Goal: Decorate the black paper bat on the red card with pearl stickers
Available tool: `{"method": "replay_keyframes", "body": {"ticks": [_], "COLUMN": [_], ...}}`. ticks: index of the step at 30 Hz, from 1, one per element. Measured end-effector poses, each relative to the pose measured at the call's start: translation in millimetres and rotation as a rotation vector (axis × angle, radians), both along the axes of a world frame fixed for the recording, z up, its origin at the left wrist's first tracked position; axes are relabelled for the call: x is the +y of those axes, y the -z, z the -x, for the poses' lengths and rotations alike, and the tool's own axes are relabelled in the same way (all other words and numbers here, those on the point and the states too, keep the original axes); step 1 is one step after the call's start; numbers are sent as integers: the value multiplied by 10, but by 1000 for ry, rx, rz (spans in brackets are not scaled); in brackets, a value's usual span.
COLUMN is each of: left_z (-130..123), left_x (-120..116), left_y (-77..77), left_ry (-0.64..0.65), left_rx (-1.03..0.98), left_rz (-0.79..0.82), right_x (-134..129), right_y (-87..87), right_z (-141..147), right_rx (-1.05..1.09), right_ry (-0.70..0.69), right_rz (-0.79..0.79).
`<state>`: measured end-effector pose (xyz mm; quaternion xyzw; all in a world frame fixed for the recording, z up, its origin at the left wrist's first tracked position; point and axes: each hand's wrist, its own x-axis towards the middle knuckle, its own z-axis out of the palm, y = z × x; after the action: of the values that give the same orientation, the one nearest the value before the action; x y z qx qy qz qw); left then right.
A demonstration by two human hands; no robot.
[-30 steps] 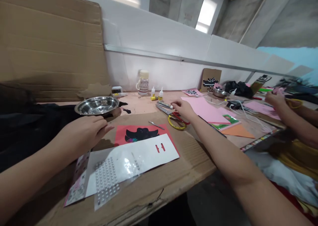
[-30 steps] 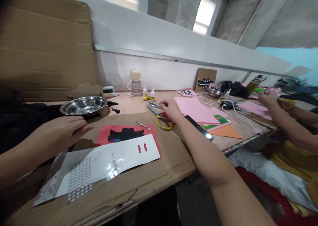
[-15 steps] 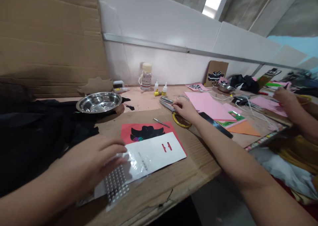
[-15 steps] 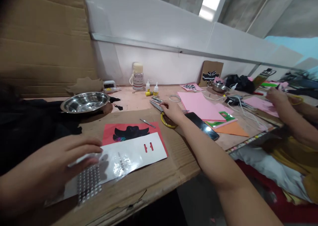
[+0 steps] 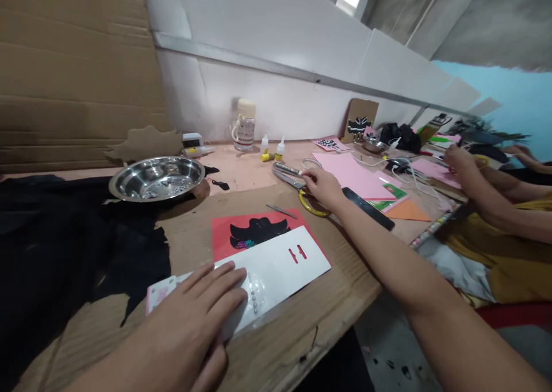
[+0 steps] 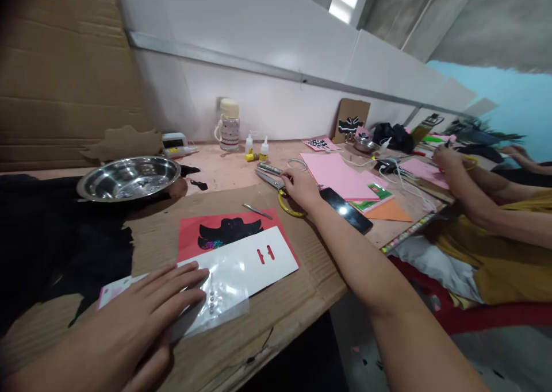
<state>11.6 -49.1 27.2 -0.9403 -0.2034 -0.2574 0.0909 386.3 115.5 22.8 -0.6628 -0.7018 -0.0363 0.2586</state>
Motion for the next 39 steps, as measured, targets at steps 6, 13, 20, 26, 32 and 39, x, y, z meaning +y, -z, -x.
{"method": "replay_keyframes", "body": {"ticks": [6, 13, 20, 26, 32, 39], "left_z": [-9, -120, -127, -68, -21, -42], "left_x": [4, -13, -9, 55, 11, -12], "left_y": [68, 13, 62, 110, 95, 73], "left_ry": [-43, -80, -140, -114, -120, -137], "left_rx": [-33, 73, 121, 62, 76, 98], "left_rz": [20, 113, 319, 449, 455, 393], "right_x": [74, -56, -522, -853, -924, -406], "right_y": [-12, -189, -236, -178, -166, -27], "right_z": [-154, -24, 473, 808, 883, 566], "right_rx": [15, 89, 170, 75, -26, -95], "right_ry": [-30, -244, -578, -950, -984, -509], "right_rz": [48, -19, 57, 217, 173, 29]}}
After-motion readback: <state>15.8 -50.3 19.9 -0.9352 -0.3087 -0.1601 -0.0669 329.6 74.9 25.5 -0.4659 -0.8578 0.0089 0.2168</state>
